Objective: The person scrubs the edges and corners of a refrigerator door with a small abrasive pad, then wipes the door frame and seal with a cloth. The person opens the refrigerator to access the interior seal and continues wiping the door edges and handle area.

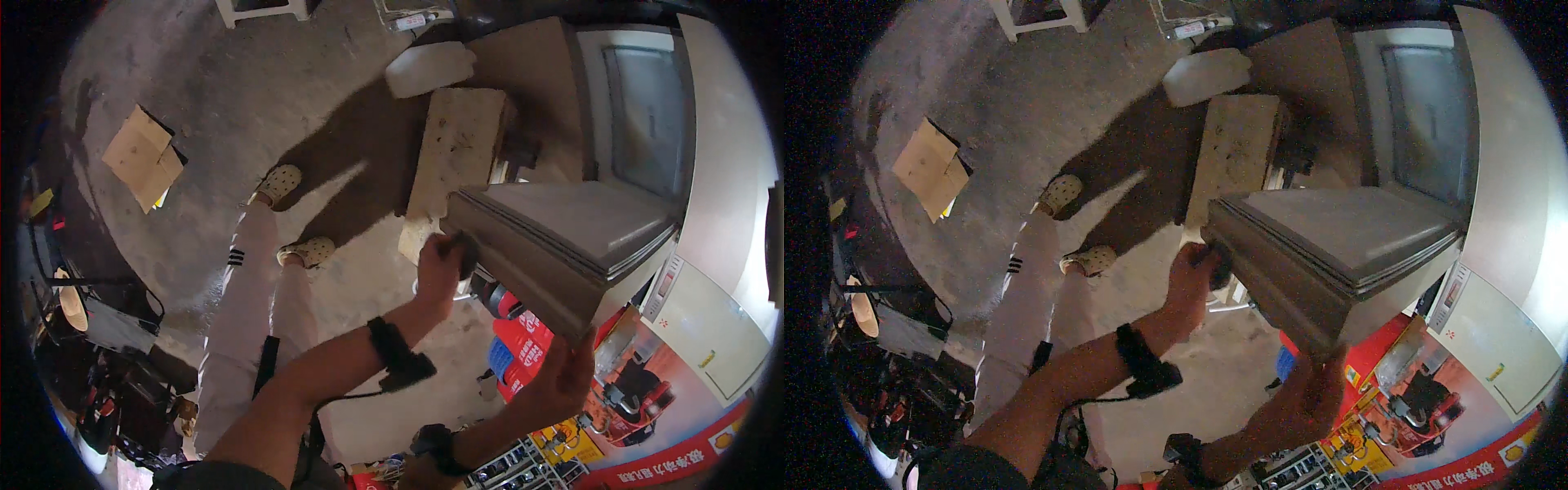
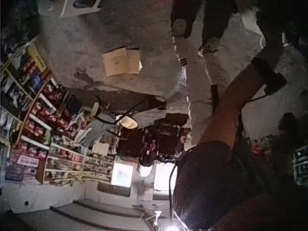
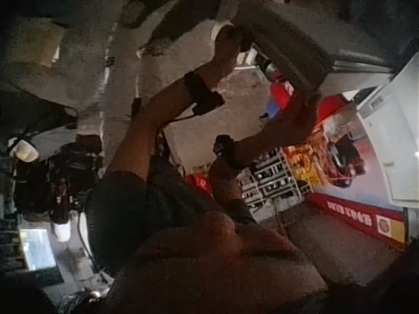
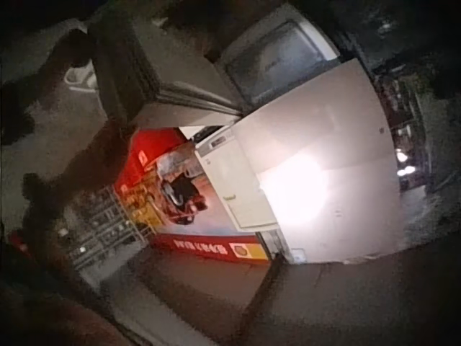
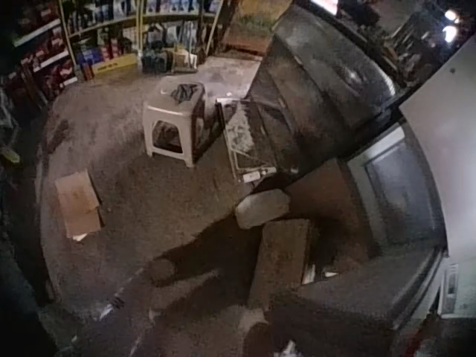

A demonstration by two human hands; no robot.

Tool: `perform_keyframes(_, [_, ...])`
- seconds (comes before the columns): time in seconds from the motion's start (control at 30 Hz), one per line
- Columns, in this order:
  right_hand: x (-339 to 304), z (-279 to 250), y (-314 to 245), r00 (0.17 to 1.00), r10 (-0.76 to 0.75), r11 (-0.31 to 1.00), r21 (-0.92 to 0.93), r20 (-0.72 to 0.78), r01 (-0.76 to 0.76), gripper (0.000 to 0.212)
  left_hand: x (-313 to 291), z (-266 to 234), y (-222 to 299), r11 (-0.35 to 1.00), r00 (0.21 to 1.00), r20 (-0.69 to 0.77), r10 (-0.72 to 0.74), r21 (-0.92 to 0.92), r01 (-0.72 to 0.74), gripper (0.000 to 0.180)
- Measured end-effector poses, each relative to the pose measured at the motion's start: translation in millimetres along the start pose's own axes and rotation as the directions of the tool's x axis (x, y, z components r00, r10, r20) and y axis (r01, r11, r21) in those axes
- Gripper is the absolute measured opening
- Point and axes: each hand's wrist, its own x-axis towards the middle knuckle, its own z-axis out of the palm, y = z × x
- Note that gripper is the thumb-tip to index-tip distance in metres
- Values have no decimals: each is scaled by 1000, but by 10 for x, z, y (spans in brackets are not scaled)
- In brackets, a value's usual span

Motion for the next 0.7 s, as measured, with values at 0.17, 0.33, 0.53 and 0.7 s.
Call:
perform_keyframes(0.17, [15,-2,-7,996,-91,994,-63,16,92,40,374,-35,93,995,987,-133,90,-25,-94,13])
perform_keyframes(0.33, [24,34,-49,998,-55,997,-55,29,56,42,-255,-8,188,975,991,73,109,187,-121,15])
perform_keyframes(0.53, [16,2,-75,1000,18,1000,4,19,-18,43,-632,-144,718,946,949,304,88,274,-175,23])
perform_keyframes(0.7, [21,28,-53,1000,10,999,43,18,-11,45,-961,154,881,854,817,380,434,115,-507,26])
